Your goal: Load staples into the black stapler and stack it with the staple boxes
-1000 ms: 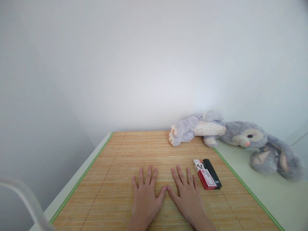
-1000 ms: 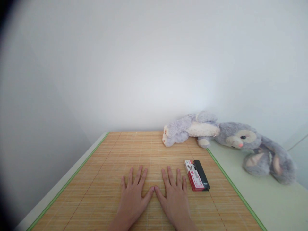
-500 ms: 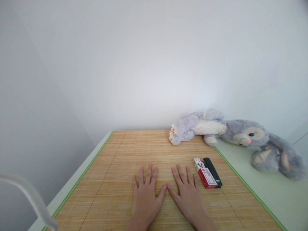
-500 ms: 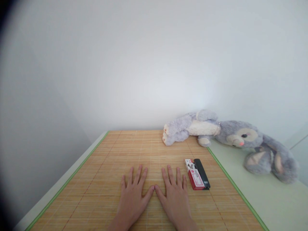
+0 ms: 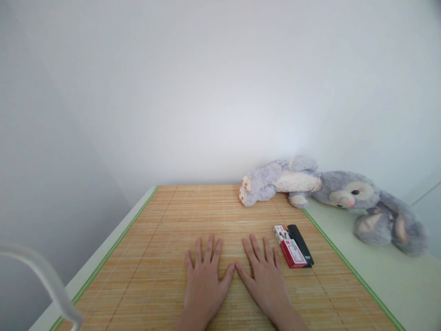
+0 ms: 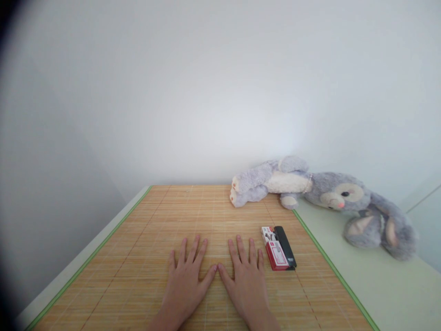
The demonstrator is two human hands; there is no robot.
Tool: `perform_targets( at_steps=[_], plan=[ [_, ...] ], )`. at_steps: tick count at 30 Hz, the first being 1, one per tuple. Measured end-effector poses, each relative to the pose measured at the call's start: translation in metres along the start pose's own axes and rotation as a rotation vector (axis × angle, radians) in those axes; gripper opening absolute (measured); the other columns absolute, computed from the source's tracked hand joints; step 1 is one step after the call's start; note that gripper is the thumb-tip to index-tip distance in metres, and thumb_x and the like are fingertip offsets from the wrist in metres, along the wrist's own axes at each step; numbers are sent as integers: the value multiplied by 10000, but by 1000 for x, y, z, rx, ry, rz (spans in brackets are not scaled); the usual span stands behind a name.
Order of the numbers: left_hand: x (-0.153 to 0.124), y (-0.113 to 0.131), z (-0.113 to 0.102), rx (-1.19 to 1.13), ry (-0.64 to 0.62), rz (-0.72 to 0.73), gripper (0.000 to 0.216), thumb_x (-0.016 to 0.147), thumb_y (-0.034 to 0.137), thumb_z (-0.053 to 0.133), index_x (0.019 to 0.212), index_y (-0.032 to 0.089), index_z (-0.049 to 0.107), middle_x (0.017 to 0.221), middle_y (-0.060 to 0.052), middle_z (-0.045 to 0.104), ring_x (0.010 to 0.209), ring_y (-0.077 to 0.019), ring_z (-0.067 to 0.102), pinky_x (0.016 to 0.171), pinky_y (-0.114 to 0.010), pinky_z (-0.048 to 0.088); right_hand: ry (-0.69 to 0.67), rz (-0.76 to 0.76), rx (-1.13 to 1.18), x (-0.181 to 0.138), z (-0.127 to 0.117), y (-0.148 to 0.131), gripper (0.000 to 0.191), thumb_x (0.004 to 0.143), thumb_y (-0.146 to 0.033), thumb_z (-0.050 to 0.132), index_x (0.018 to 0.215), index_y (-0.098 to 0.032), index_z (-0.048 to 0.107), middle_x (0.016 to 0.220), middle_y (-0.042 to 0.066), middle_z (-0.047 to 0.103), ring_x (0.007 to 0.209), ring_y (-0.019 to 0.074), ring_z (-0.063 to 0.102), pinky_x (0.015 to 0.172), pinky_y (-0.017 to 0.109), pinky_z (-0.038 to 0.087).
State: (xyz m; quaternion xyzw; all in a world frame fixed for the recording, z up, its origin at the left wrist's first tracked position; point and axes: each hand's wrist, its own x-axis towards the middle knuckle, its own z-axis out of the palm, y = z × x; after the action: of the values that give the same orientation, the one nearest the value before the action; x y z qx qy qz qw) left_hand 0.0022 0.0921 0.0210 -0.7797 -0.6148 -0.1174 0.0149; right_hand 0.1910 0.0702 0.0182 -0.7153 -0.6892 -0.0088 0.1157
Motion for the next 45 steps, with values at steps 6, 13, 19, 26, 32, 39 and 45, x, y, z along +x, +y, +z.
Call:
perform_targets(
  at_steps=[6,13,19,26,32,39,45],
  plan=[
    [0,1,0,7,-3,-8,727,961,674,363,1606,366,230,1701,11,165,1566,-404,79,1220,-687,31,4,5,-6,0,3,1,737,974,-703,340,1610,-342,247,1692,-26,190,1565,391,100,1225,652,111],
    [1,2,0,4,-7,-11,730,957,670,371,1607,370,228,1702,21,159,1569,-404,56,1222,-685,32,-16,10,-1,0,-1,1,769,973,-716,314,1619,-308,230,1690,-35,180,1564,400,87,1230,644,105],
    [1,1,1,4,-18,-11,743,953,705,351,1605,366,240,1703,12,159,1567,-406,76,1221,-686,31,-23,13,5,0,0,0,767,970,-719,315,1618,-318,230,1693,-30,174,1567,397,78,1232,639,93],
    [1,1,4,8,1,-2,734,961,690,356,1608,371,223,1705,15,141,1568,-402,76,1220,-686,40,-9,14,7,0,2,0,761,974,-709,325,1618,-316,227,1693,-39,170,1568,395,65,1232,646,94],
    [1,-2,4,-29,15,9,734,959,669,398,1606,358,243,1701,-2,162,1566,-410,79,1214,-701,45,-10,7,57,0,-1,2,755,975,-691,361,1616,-310,246,1692,-20,177,1568,397,64,1232,658,92],
    [3,25,5,-381,32,-89,582,992,446,420,1529,224,448,1655,-67,327,1565,-320,173,1268,-601,20,-37,-11,329,-2,-19,-6,678,990,-547,454,1584,-233,364,1654,56,316,1553,329,222,1259,592,191],
    [17,132,12,-1431,-185,-212,590,1014,469,410,1550,223,408,1657,-50,332,1544,-206,268,1279,-384,204,294,73,622,3,-75,62,617,983,-465,488,1563,-276,394,1612,57,412,1501,269,360,1243,507,304]
  ],
)
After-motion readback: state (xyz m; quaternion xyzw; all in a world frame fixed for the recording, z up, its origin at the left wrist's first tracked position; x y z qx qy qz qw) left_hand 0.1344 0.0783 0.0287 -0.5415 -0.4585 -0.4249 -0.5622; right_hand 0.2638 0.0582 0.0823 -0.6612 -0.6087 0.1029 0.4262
